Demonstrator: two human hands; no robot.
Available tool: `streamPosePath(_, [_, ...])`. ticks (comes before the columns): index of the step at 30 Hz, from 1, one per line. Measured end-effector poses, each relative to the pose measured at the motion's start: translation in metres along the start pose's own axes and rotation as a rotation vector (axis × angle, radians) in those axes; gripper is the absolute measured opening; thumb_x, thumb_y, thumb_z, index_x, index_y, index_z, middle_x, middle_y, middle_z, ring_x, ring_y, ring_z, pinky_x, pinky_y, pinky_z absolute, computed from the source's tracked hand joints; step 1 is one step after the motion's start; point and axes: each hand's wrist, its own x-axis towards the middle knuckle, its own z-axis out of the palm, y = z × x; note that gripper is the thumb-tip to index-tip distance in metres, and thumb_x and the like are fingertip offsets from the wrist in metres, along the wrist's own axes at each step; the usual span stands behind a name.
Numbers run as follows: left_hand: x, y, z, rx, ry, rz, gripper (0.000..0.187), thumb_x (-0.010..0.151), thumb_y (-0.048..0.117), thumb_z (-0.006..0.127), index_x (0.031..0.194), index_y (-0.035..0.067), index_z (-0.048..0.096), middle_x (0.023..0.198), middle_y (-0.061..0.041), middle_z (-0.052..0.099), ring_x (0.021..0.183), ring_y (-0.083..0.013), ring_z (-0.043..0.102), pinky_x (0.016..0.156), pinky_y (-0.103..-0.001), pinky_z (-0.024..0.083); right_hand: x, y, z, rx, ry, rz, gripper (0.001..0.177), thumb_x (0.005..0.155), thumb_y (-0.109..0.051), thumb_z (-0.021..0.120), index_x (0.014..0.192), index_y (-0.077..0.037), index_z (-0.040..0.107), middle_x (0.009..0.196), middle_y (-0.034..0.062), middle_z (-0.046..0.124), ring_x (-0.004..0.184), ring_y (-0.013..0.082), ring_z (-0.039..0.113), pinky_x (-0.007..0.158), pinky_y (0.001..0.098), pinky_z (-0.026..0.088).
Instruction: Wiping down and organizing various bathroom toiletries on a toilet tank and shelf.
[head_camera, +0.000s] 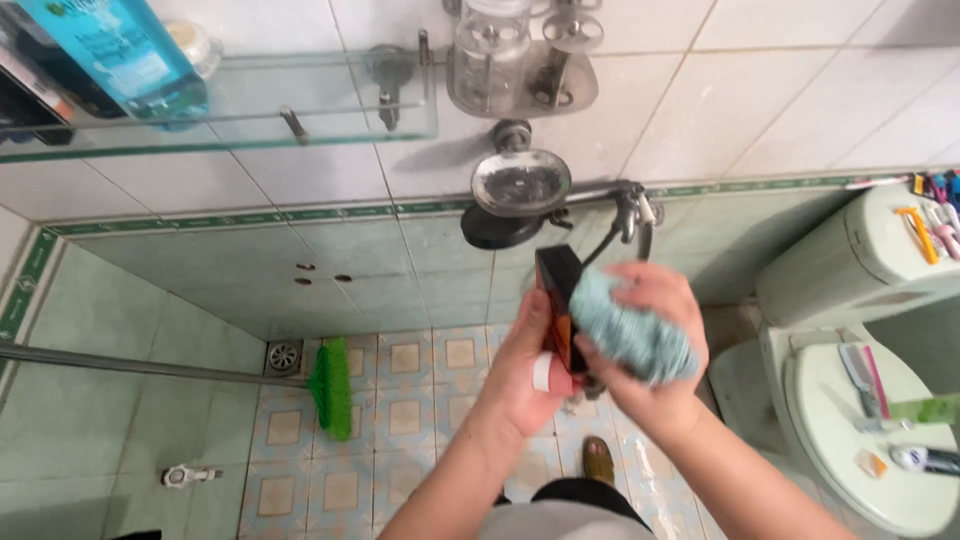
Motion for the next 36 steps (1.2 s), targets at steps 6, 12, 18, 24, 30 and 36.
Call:
streamPosePath(6, [-0.002,0.013,-0.005,0.437,-0.032,0.116,0.066,0.095,0.040,0.068,0.152,0.017,0.044,0.137,-0.004,0.060,0.122,-0.0182,0.060,0.097,-0.036,0.056,0.016,-0.002,-0.022,0.347,-0.082,0.331,0.053,0.094,-0.035,0.073,0.132,-0.002,0.060,0.142,0.0186,0.059,0.131,0.0267,0.058,0.115,0.0401,0.046])
streamPosePath(12, [-0.001,0.022,-0.024,0.490,-0.236,-0.059,0.078,0.093,0.040,0.074,0.157,0.012,0.041,0.149,-0.003,0.056,0.137,-0.0149,0.053,0.112,-0.030,0.046,0.055,0.000,-0.030,0.496,-0.463,0.402,0.052,0.091,-0.042,0.073,0.121,-0.001,0.065,0.146,0.0197,0.059,0.133,0.0312,0.058,0.113,0.0449,0.044])
streamPosePath(18, [0.009,-0.009,-0.081,-0.013,-0.417,-0.347,0.052,0.114,0.040,0.065,0.140,-0.003,0.048,0.127,-0.017,0.064,0.111,-0.0237,0.067,0.096,-0.034,0.058,0.048,0.034,-0.039,0.917,-0.650,0.571,0.079,0.067,-0.018,0.095,0.135,-0.003,0.058,0.134,0.0151,0.063,0.122,0.0236,0.063,0.106,0.0404,0.048])
streamPosePath(24, [0.001,0.034,-0.019,0.257,0.045,-0.111,0.068,0.095,0.058,0.050,0.144,0.010,0.054,0.115,-0.013,0.073,0.078,-0.0170,0.074,0.044,-0.028,0.050,0.039,0.052,-0.034,0.613,-0.376,0.705,0.062,0.071,-0.009,0.089,0.127,0.000,0.063,0.111,0.0083,0.075,0.103,0.0178,0.070,0.094,0.0356,0.057])
streamPosePath(30, [-0.009,0.040,-0.005,0.806,0.149,0.011,0.077,0.094,0.063,0.052,0.144,0.005,0.054,0.119,-0.017,0.073,0.090,-0.0216,0.073,0.058,-0.035,0.059,0.029,0.057,-0.011,0.436,-0.206,0.772,0.048,0.084,-0.015,0.082,0.128,-0.002,0.066,0.111,0.0049,0.074,0.102,0.0129,0.067,0.093,0.0311,0.054])
streamPosePath(36, [-0.007,0.030,0.016,0.343,0.108,0.195,0.078,0.088,0.061,0.055,0.149,0.014,0.042,0.137,-0.008,0.061,0.122,-0.0226,0.062,0.094,-0.044,0.056,0.007,0.004,0.018,-0.063,-0.058,0.305,0.063,0.087,-0.022,0.078,0.140,-0.004,0.050,0.140,0.0150,0.056,0.130,0.0242,0.054,0.110,0.0379,0.044])
